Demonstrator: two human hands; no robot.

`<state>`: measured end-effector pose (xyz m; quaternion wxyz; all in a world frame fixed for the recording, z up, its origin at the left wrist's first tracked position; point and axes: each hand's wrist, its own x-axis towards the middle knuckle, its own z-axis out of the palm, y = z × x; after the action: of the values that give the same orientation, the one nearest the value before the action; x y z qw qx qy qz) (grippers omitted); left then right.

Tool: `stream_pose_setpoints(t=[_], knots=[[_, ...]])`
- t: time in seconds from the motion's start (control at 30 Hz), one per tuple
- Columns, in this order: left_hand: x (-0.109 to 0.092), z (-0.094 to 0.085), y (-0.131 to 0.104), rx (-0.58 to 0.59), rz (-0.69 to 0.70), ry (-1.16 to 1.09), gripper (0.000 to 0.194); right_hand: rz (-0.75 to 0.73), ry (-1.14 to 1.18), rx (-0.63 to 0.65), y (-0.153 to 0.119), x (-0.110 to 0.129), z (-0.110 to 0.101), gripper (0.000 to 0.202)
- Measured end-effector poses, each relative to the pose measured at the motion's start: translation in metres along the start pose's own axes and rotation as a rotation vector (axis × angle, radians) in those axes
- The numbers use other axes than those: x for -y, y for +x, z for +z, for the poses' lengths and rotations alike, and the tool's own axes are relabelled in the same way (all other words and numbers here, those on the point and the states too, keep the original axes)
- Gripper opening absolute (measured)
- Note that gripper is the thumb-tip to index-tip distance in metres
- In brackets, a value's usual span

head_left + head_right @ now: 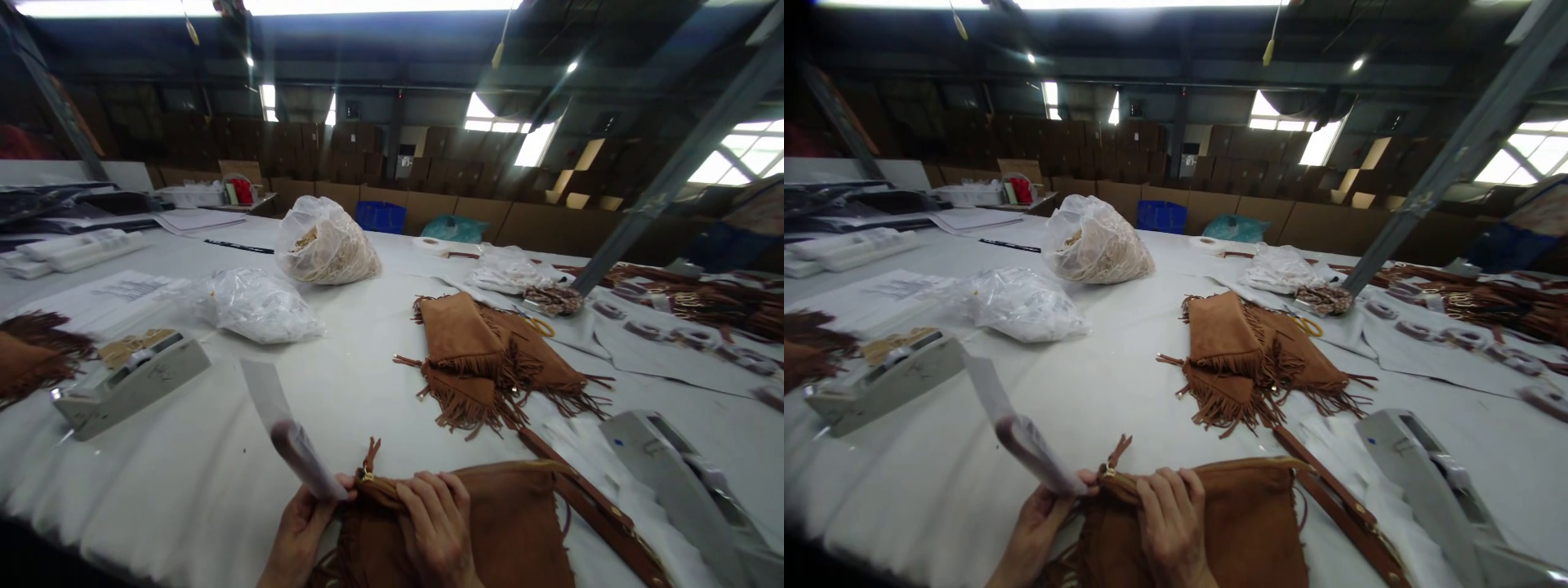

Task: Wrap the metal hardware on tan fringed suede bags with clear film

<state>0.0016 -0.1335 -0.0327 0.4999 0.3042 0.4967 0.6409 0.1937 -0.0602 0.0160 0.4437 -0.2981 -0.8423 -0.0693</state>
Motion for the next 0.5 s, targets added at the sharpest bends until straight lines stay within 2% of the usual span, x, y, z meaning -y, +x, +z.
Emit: stream_pose_setpoints(t=[0.23,0.43,0.5], knots=[[0.002,-0.002,0.0,-0.025,-0.03,0.012,0.033,0.0,-0.014,-0.061,0.0,0.005,0.0,0.019],[0.011,-0.008,-0.004,-0.112,-0.128,0.024,0.044,-0.003,-0.028,-0.097,-0.007,0.008,0.001,0.018],[0.012,-0.009,-0.005,-0.107,-0.165,0.013,0.044,-0.003,-0.035,-0.094,-0.008,0.008,0.001,0.018]])
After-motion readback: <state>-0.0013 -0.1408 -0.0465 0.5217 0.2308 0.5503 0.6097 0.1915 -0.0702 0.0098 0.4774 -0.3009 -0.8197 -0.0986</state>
